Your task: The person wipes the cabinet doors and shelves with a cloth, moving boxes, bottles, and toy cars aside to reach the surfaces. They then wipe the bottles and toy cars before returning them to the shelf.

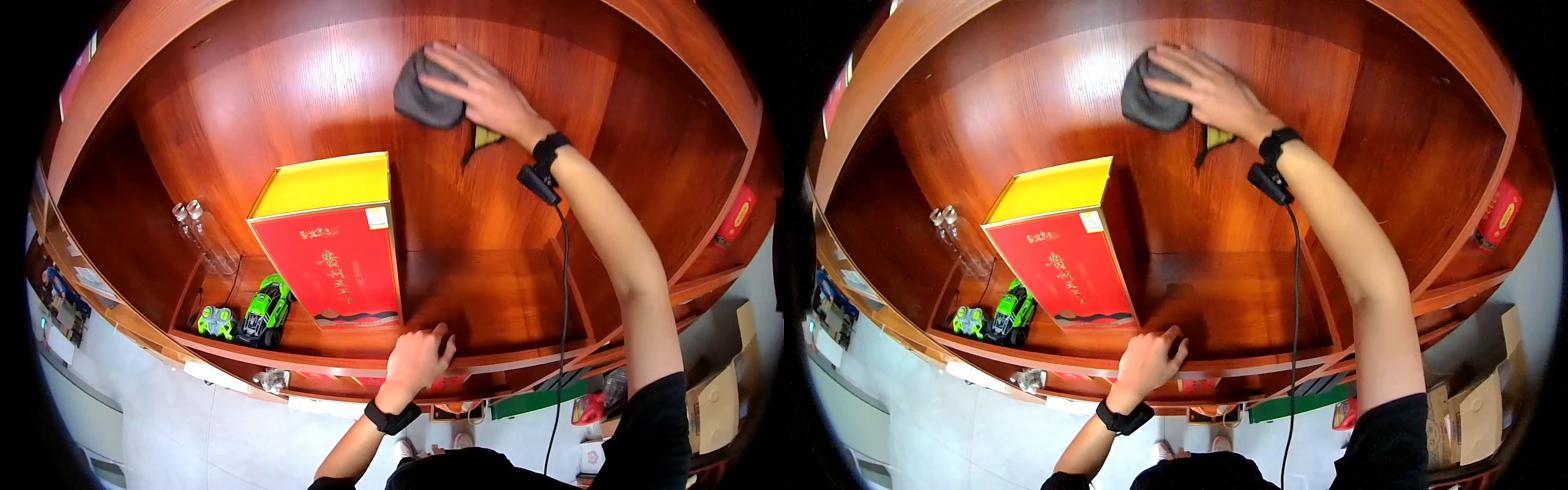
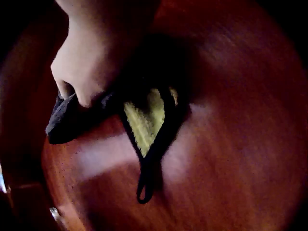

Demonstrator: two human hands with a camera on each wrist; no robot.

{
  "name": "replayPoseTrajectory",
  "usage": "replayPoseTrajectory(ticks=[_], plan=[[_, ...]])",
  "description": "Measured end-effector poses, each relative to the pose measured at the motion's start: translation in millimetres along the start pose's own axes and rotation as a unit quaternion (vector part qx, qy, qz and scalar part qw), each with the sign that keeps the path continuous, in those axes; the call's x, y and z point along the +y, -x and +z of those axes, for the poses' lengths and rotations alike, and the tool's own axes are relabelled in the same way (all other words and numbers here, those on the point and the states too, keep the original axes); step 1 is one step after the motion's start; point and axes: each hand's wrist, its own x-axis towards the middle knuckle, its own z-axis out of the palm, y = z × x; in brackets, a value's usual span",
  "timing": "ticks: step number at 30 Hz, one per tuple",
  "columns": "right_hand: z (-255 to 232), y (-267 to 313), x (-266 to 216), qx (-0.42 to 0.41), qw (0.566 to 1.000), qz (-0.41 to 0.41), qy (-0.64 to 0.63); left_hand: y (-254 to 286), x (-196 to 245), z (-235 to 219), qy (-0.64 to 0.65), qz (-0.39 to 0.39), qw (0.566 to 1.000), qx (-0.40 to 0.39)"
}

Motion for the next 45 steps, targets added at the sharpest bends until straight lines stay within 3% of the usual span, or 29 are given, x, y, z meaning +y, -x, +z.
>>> replayPoseTrajectory(ticks=[2,5,8,14,18,19,22,26,30,31,32,35,38,42,45], plan=[[-3.3,-18.5,9.6,0.063,0.997,0.033,-0.020,0.7,0.6,1.5,-0.002,0.000,1.000,0.007],[5.3,-23.6,-2.1,0.070,0.994,0.084,-0.024,0.8,4.8,-2.9,-0.012,-0.015,1.000,0.000],[18.5,-9.6,-22.0,0.067,0.994,0.070,-0.053,1.7,9.9,-8.3,-0.001,-0.015,1.000,0.012],[30.8,36.2,-60.8,-0.050,0.986,-0.006,-0.162,7.7,3.8,1.0,-0.012,0.066,0.987,0.149],[41.8,41.1,-55.4,0.001,0.989,-0.034,-0.142,13.6,5.8,-7.1,0.035,0.073,0.983,0.166],[42.4,40.1,-54.6,0.008,0.989,-0.035,-0.146,15.6,3.8,-7.4,0.076,0.088,0.972,0.206],[48.3,39.6,-53.7,-0.005,0.989,-0.013,-0.144,35.2,0.3,-30.0,-0.003,0.093,0.964,0.249],[49.2,29.4,-46.2,0.044,0.994,0.016,-0.095,65.2,-16.6,-77.2,-0.041,0.081,0.943,0.320],[16.8,-9.3,-39.3,0.078,0.996,-0.035,-0.036,76.4,-49.6,-109.9,-0.023,0.049,0.911,0.409],[14.5,-24.6,-28.4,0.054,0.996,-0.061,-0.023,76.1,-59.9,-115.6,-0.019,0.050,0.905,0.421],[14.6,-37.5,-20.6,0.028,0.996,-0.086,-0.010,76.0,-71.6,-117.6,-0.008,0.065,0.907,0.415],[25.0,-57.0,-33.2,-0.090,0.996,0.008,0.016,79.5,-110.4,-121.8,0.006,0.104,0.919,0.381],[11.8,-100.4,-38.5,-0.178,0.983,-0.020,0.027,90.8,-152.9,-115.8,0.011,0.135,0.947,0.292],[9.2,-151.3,-47.1,-0.229,0.973,-0.012,0.039,105.2,-191.2,-123.1,0.082,0.161,0.953,0.243],[22.9,-177.8,-59.6,-0.217,0.974,-0.028,0.057,113.3,-206.5,-121.6,0.103,0.175,0.954,0.223]])
